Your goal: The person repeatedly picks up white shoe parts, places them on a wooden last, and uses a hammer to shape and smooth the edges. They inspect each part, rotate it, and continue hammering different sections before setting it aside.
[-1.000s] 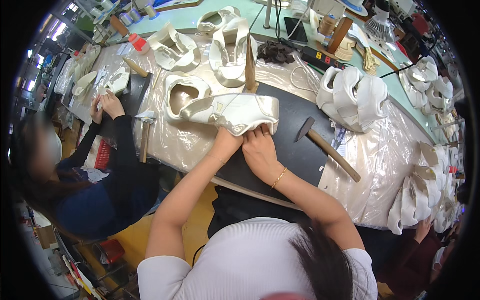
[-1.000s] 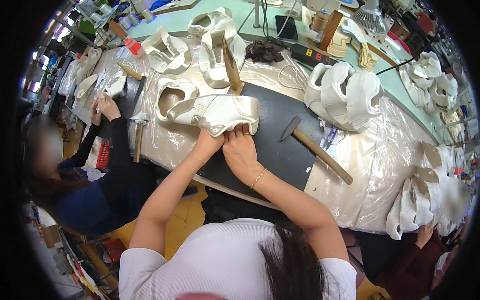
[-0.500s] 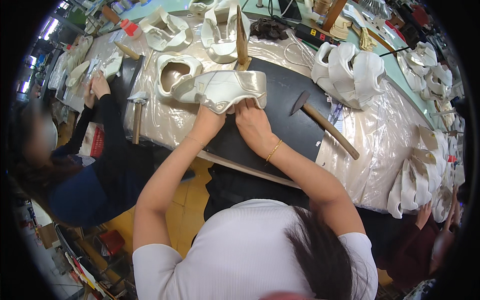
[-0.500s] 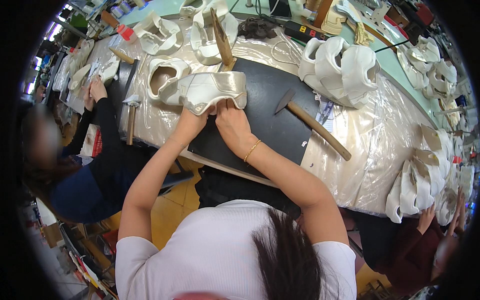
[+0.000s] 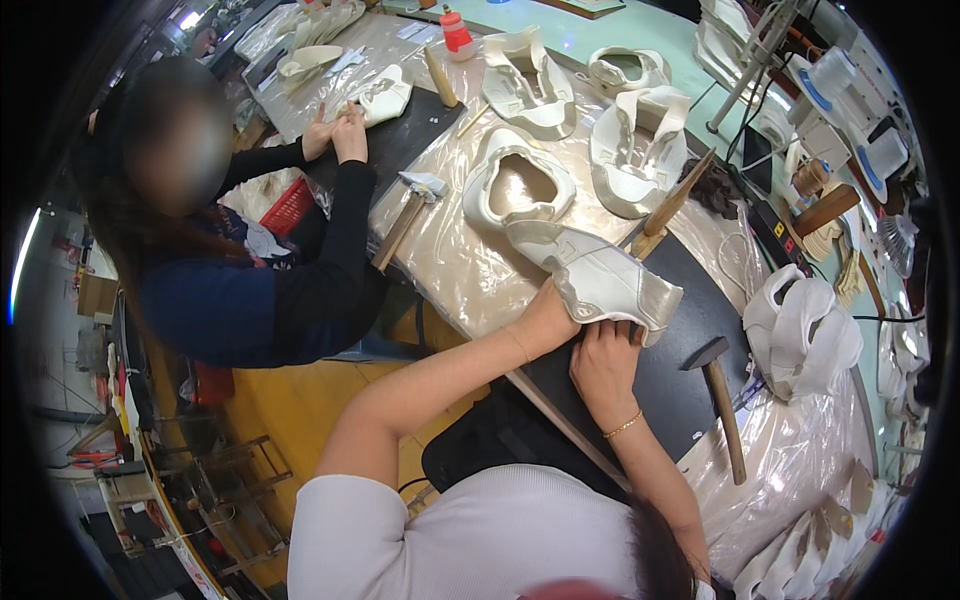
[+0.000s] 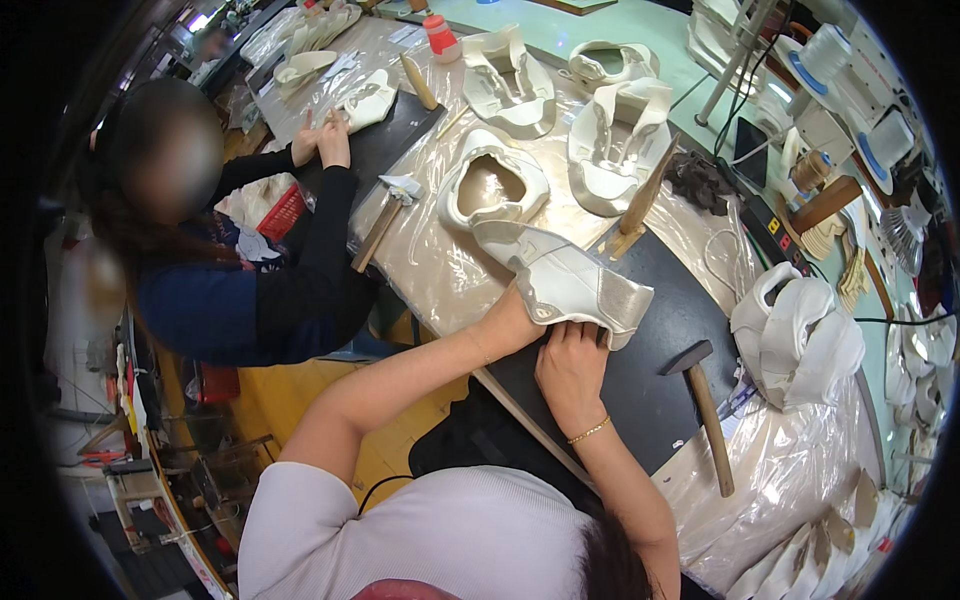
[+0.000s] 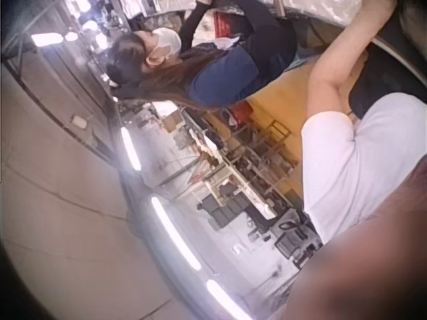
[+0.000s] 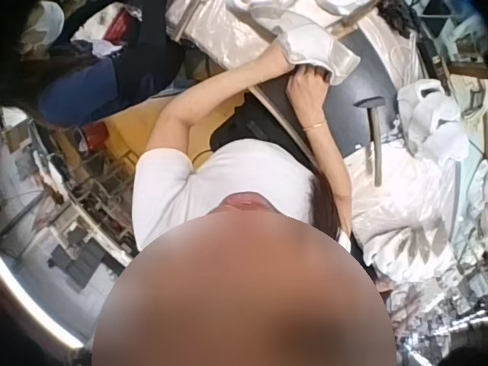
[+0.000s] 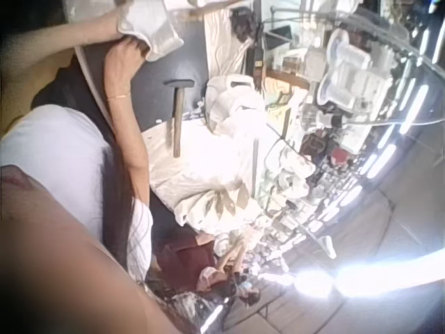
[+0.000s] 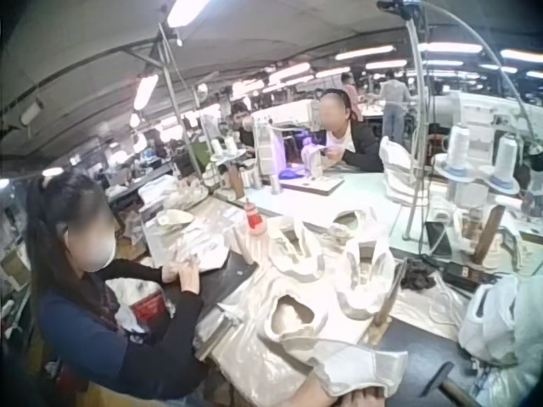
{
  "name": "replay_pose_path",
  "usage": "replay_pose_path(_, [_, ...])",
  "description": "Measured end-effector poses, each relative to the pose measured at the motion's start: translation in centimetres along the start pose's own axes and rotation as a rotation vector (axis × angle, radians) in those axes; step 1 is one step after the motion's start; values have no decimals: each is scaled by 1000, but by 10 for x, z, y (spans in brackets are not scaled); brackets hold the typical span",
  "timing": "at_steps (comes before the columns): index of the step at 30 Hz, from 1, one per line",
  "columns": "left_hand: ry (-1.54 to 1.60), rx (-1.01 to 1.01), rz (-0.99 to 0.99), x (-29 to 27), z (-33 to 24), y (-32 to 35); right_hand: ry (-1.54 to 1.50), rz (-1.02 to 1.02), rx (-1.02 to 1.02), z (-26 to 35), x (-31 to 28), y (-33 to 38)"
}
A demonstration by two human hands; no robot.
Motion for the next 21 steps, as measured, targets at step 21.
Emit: replay_pose_path(21, [-48, -133, 378, 14, -95, -28, -508, 66, -90, -108, -76, 23])
Point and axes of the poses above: each hand's wrist, its own y-axis away from the middle knuckle, its own x-axis out of the palm, z = x × y, the point moved 5 cm from there along -y, towards the middle knuckle, and after that the axes turned 14 degrees about y, right-handed, at the moved point
